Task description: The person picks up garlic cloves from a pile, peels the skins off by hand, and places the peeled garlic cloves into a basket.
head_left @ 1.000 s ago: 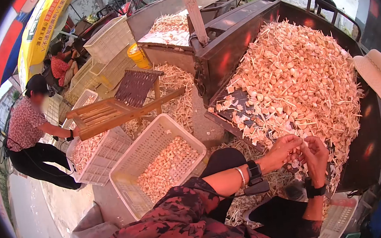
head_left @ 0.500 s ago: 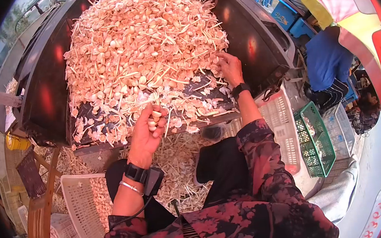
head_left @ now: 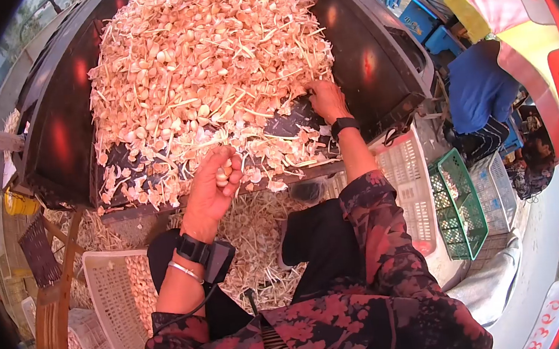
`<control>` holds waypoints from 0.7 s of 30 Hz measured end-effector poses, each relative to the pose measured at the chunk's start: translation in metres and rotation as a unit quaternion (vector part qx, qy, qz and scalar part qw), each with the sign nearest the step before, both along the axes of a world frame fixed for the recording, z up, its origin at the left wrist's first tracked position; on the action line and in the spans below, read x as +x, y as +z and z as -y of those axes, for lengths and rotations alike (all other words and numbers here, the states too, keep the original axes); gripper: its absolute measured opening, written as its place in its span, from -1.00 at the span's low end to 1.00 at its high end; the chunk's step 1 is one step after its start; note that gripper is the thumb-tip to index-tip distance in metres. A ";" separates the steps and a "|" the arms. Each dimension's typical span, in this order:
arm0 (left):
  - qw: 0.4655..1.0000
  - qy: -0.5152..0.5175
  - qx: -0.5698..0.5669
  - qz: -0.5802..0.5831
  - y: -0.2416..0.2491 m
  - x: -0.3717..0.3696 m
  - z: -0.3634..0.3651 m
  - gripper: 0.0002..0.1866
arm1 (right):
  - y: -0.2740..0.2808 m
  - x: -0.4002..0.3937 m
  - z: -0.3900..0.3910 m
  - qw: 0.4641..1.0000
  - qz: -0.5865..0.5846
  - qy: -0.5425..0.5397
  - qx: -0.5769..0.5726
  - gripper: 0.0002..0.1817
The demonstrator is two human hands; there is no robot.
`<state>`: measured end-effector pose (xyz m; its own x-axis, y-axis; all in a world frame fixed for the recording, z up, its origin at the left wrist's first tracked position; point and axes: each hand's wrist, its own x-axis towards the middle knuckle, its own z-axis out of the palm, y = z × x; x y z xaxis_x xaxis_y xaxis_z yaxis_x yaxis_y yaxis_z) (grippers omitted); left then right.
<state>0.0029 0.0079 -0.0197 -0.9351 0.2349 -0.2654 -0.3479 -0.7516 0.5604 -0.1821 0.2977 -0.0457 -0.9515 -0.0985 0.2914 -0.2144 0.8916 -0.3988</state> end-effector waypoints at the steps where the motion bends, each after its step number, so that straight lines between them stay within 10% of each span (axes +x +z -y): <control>1: 1.000 -0.001 -0.004 0.002 0.003 0.000 0.001 -0.85 | -0.004 -0.003 0.001 0.998 -0.006 -0.003 0.057 -0.68; 11: 0.999 0.008 -0.040 -0.010 0.000 0.000 0.001 -0.86 | 0.026 0.036 -0.001 0.979 0.132 0.070 -0.140 -0.75; 15: 0.995 -0.026 -0.078 -0.056 0.008 0.001 -0.007 -0.71 | 0.061 0.066 0.042 0.851 0.189 0.197 -0.450 -0.71; 21: 0.986 0.042 -0.130 -0.092 0.024 0.007 -0.010 -0.61 | 0.083 0.121 0.113 0.692 0.342 0.320 -0.549 -0.66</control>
<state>0.0101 0.0180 0.0042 -0.9863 0.1005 -0.1310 -0.1651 -0.5957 0.7861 -0.0616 0.1850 0.0370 -0.7680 -0.6398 0.0288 0.1479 -0.2210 -0.9640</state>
